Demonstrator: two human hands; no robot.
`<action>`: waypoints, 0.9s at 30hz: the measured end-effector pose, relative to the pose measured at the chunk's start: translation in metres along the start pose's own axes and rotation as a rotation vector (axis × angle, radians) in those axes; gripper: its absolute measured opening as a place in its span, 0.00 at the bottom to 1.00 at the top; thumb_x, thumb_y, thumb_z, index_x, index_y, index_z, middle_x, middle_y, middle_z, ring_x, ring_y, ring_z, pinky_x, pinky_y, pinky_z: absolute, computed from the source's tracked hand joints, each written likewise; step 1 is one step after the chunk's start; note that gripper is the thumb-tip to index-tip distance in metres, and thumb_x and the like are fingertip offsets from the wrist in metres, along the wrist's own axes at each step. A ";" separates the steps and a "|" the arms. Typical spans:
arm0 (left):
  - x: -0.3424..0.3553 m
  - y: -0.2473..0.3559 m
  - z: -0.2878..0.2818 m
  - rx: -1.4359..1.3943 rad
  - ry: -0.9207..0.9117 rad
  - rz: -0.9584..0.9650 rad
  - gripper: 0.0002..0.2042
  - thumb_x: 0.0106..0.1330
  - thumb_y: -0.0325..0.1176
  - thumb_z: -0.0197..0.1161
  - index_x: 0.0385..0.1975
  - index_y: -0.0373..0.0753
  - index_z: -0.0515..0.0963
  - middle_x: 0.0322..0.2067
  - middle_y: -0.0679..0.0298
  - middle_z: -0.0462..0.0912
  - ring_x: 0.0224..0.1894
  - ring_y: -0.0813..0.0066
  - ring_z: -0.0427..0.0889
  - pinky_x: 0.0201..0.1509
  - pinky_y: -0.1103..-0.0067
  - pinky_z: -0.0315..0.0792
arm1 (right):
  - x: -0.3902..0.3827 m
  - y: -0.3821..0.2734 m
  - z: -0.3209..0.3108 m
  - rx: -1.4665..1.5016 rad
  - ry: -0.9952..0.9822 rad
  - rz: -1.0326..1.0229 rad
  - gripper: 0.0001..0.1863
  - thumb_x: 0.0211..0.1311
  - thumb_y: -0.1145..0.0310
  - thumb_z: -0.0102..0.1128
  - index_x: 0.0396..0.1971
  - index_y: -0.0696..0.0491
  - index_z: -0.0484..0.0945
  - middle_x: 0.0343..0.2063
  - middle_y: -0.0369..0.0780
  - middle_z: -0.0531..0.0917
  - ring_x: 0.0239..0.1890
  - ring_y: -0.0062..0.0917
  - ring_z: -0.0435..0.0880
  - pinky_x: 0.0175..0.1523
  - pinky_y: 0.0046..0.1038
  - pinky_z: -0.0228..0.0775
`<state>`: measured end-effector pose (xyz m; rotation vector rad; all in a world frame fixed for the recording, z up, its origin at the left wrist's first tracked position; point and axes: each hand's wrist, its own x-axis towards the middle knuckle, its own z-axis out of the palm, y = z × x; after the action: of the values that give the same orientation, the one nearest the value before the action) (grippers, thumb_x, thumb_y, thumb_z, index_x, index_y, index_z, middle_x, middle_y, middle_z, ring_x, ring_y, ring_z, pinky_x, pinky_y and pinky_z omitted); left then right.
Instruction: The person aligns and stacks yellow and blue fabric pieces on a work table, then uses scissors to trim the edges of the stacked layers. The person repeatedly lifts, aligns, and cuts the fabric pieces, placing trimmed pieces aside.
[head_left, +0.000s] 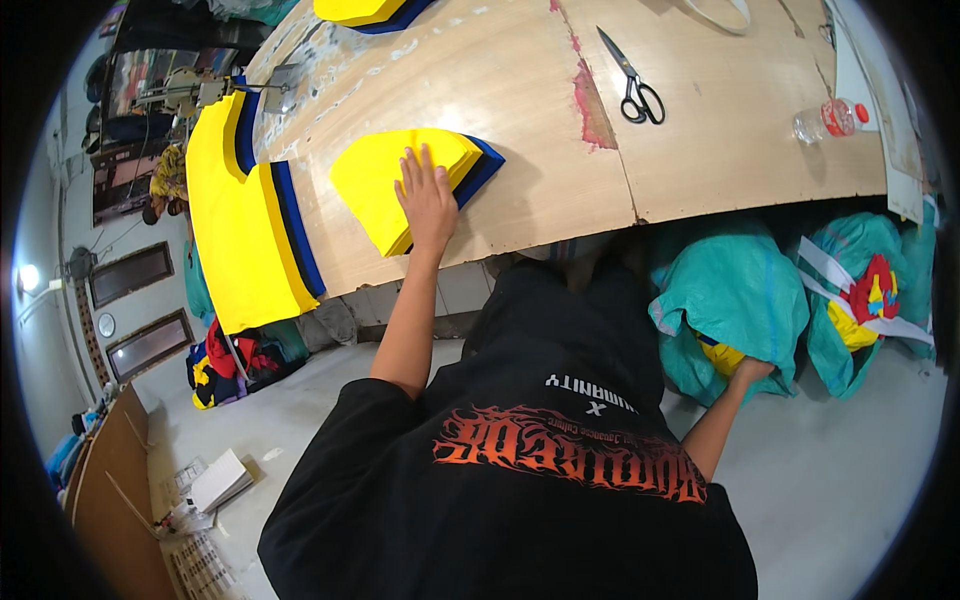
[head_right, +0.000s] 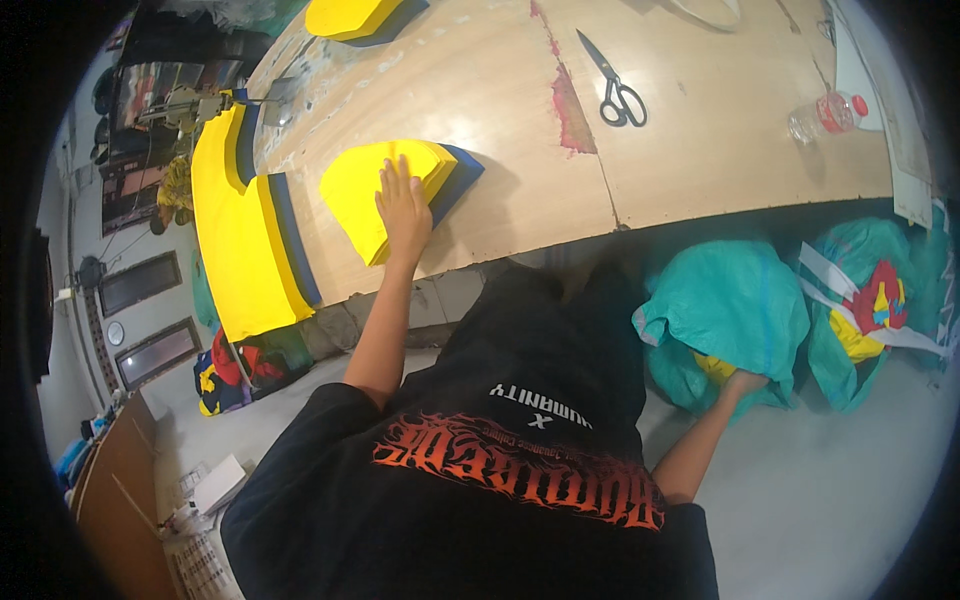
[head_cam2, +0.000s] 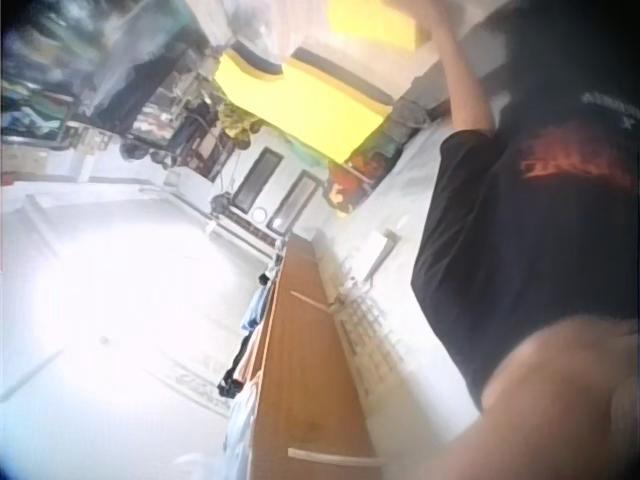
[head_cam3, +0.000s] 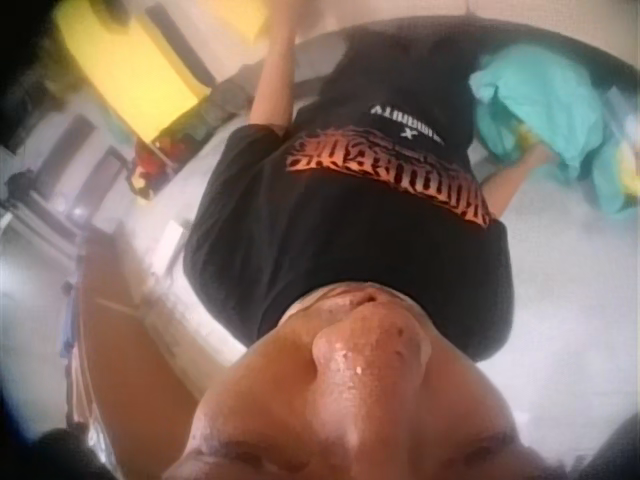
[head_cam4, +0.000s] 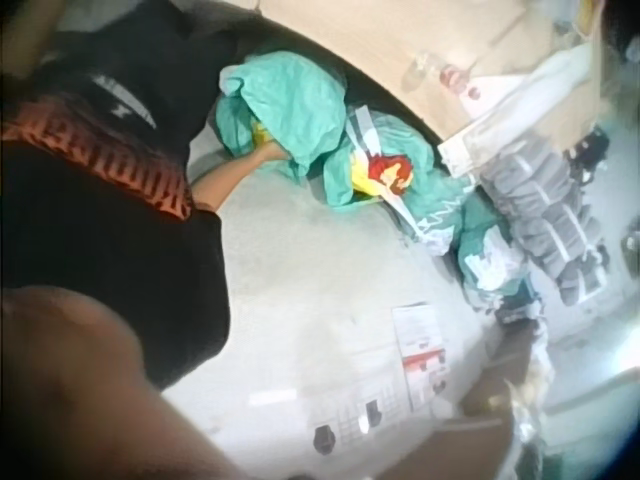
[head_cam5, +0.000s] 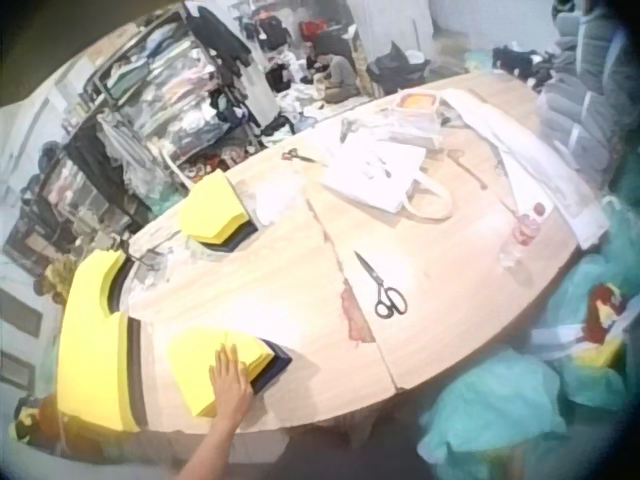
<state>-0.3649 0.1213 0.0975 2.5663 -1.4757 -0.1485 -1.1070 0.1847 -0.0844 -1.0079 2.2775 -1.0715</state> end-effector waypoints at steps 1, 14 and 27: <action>-0.001 0.001 0.001 0.024 0.044 0.017 0.33 0.88 0.51 0.36 0.85 0.38 0.52 0.86 0.48 0.48 0.88 0.47 0.44 0.86 0.47 0.39 | -0.011 -0.030 0.003 0.016 0.036 0.120 0.28 0.79 0.62 0.63 0.69 0.64 0.75 0.66 0.49 0.82 0.61 0.42 0.84 0.65 0.39 0.77; -0.001 0.001 -0.023 -0.281 0.200 0.028 0.26 0.87 0.48 0.44 0.78 0.44 0.71 0.81 0.50 0.65 0.85 0.52 0.57 0.86 0.49 0.44 | 0.008 -0.176 -0.027 0.269 0.746 0.022 0.19 0.68 0.74 0.58 0.56 0.63 0.82 0.52 0.50 0.84 0.53 0.40 0.85 0.60 0.39 0.79; -0.055 -0.120 -0.006 -0.484 0.247 -0.449 0.43 0.83 0.52 0.56 0.86 0.38 0.42 0.83 0.33 0.42 0.86 0.39 0.48 0.85 0.52 0.49 | -0.252 -0.549 0.335 0.191 -1.009 -0.978 0.30 0.80 0.57 0.62 0.74 0.55 0.71 0.71 0.53 0.77 0.74 0.46 0.74 0.80 0.41 0.63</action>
<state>-0.2903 0.2288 0.0788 2.3556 -0.6598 -0.2074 -0.4963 -0.0245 0.1621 -2.0344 0.8268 -0.7400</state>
